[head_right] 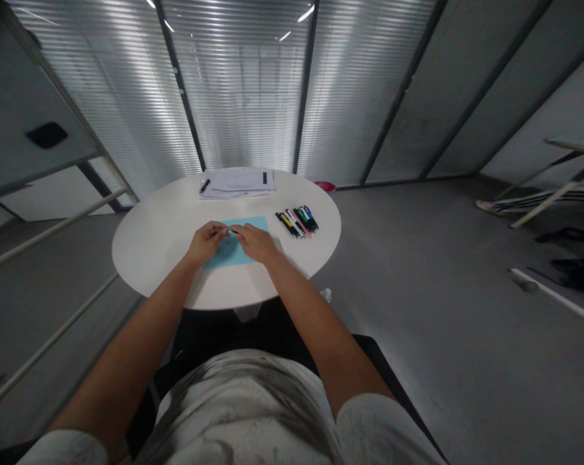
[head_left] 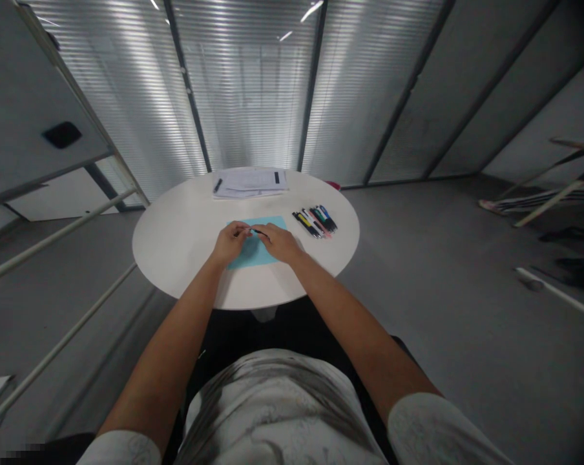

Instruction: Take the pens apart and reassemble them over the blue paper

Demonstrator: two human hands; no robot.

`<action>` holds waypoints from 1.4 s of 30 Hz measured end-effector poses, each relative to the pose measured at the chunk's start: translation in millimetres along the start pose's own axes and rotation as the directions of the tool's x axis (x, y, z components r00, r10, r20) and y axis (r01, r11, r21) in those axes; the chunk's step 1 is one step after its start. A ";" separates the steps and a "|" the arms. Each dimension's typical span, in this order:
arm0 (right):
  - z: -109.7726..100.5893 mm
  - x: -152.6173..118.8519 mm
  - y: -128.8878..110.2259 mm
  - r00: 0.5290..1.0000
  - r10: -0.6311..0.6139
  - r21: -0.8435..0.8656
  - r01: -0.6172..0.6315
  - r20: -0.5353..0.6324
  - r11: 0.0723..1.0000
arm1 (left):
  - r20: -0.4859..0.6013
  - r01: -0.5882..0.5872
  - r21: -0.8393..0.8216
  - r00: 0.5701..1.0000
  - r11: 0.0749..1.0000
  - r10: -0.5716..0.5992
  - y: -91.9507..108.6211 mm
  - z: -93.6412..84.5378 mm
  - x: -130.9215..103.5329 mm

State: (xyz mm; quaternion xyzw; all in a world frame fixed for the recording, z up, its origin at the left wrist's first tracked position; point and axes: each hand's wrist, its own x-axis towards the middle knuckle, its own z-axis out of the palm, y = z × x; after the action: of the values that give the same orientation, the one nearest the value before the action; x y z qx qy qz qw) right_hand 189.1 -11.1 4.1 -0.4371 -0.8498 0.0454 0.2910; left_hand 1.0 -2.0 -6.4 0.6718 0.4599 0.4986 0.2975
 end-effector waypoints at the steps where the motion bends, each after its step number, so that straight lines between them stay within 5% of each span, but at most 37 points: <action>1: 0.0 -0.1 0.2 1.000 -0.004 0.002 0.004 0.004 1.000 | 0.006 0.005 -0.043 1.000 0.999 -0.005 -0.1 0.6 0.2; 11: 2.0 -0.2 1.8 1.000 -0.005 0.027 0.005 0.009 1.000 | -0.020 0.113 -0.159 0.993 0.981 -0.118 6.3 -0.6 1.0; 42: 7.9 2.8 5.1 0.999 -0.048 0.085 0.049 -0.012 0.995 | 0.046 0.114 -0.109 0.993 0.988 -0.109 4.5 -1.3 -0.8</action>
State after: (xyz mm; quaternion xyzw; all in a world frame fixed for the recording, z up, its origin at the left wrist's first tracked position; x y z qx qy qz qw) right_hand 187.3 -4.3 -2.9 -0.4039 -0.8559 0.0722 0.3148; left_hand 1.2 -4.6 -2.5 0.6372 0.4622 0.4925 0.3711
